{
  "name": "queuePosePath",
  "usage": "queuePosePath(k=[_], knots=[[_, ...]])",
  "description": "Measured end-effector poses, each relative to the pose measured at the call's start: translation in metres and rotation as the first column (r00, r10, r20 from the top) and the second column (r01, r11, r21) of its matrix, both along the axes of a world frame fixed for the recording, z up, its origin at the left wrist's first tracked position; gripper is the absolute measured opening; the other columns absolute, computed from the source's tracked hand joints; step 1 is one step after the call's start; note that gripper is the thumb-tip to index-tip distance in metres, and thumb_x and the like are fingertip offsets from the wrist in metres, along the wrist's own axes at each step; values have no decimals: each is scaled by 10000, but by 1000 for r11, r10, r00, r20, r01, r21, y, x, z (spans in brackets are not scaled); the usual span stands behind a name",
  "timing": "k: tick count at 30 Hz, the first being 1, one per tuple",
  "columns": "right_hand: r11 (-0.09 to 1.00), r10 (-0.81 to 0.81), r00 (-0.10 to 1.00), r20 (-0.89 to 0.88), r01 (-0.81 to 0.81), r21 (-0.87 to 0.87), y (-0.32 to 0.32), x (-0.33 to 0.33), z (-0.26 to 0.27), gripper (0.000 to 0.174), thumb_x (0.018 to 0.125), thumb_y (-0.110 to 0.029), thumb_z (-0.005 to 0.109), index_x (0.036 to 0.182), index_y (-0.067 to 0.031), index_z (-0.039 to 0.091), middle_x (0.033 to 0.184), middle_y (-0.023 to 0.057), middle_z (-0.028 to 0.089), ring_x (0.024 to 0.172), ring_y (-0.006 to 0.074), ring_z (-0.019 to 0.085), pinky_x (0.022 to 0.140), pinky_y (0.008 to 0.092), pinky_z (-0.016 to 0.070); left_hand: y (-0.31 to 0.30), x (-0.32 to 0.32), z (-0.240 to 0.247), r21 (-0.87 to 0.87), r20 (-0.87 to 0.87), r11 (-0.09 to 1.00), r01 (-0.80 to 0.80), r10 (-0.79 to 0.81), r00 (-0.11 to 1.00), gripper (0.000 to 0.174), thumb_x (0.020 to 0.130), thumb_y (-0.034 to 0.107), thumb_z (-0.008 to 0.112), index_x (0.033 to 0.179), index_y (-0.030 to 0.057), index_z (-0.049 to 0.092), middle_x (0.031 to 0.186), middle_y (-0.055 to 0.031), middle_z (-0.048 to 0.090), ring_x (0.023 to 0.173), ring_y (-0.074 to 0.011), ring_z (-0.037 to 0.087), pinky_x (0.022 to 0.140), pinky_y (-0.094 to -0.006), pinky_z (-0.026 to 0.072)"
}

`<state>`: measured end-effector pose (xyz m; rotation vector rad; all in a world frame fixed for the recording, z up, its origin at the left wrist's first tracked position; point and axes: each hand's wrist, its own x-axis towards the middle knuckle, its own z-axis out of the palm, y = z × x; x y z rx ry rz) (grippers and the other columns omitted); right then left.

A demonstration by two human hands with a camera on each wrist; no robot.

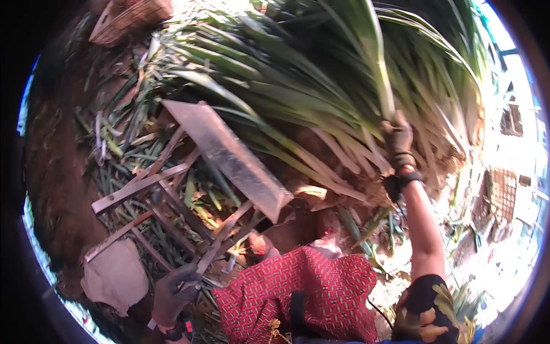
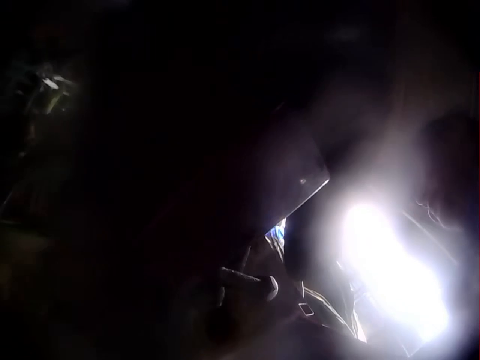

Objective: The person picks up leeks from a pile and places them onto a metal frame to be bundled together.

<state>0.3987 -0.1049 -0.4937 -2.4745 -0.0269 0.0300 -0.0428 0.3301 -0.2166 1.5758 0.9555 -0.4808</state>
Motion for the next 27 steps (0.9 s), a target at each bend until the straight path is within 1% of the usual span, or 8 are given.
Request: queuePosePath(k=[2,8,12,14,16,21,24,27], knots=[[868,26,999,27,-36,495,12,-6,19,209,898,-137,667,1091,-60,641,750,37,603,686,114,594,613,269,511,0,3,4,57,27,987,151,-153,988,424,841,120,787,1240,17,684,1115,-97,727,932,-126,668,819,-309,544],[961,209,971,119,-226,158,46,-41,99,227,927,-183,676,1110,-54,637,722,36,603,565,92,557,486,281,468,-3,-10,0,207,125,942,263,-292,948,429,836,132,804,1245,65,693,1073,-99,749,884,-114,695,761,-286,550],[926,371,870,324,-375,-55,84,-93,182,302,868,-222,754,1070,-31,636,808,166,662,675,308,668,598,414,530,-13,-13,4,403,247,915,24,-134,960,438,845,145,787,1261,66,678,1064,-113,736,924,-171,694,808,-337,542],[842,483,719,500,-538,-40,131,-130,255,322,827,-198,782,1075,-36,656,854,169,683,753,357,680,655,422,539,-22,-22,19,698,394,709,-100,-264,880,443,852,142,766,1276,69,663,1113,-122,711,1028,-231,669,888,-394,519],[688,611,532,586,-723,-62,177,-153,310,297,797,-147,758,1073,-75,678,859,149,693,747,360,680,653,424,544,-24,-26,36,896,444,302,-326,-603,662,457,856,133,744,1298,73,644,1186,-130,675,1158,-299,621,973,-459,478],[385,791,203,577,-898,-212,287,-224,342,223,757,-229,786,921,-124,675,770,86,654,686,329,667,633,436,527,-31,-51,87,877,177,-292,-381,-542,821,635,845,339,746,1415,127,565,1379,-184,540,1360,-410,434,1171,-606,291],[227,852,86,516,-950,-216,333,-271,322,177,762,-197,692,928,-138,690,766,75,678,663,303,685,616,452,536,-12,-59,102,909,-59,-401,-116,-398,916,709,790,373,780,1435,179,559,1409,-188,512,1408,-423,371,1178,-624,261],[179,862,3,506,-937,-299,371,-295,274,199,739,-186,687,928,-126,690,714,68,641,626,291,666,597,438,530,54,-76,43,960,-257,-187,209,-287,923,587,713,324,825,1253,182,645,1152,-170,668,1156,-383,598,1023,-551,430]])
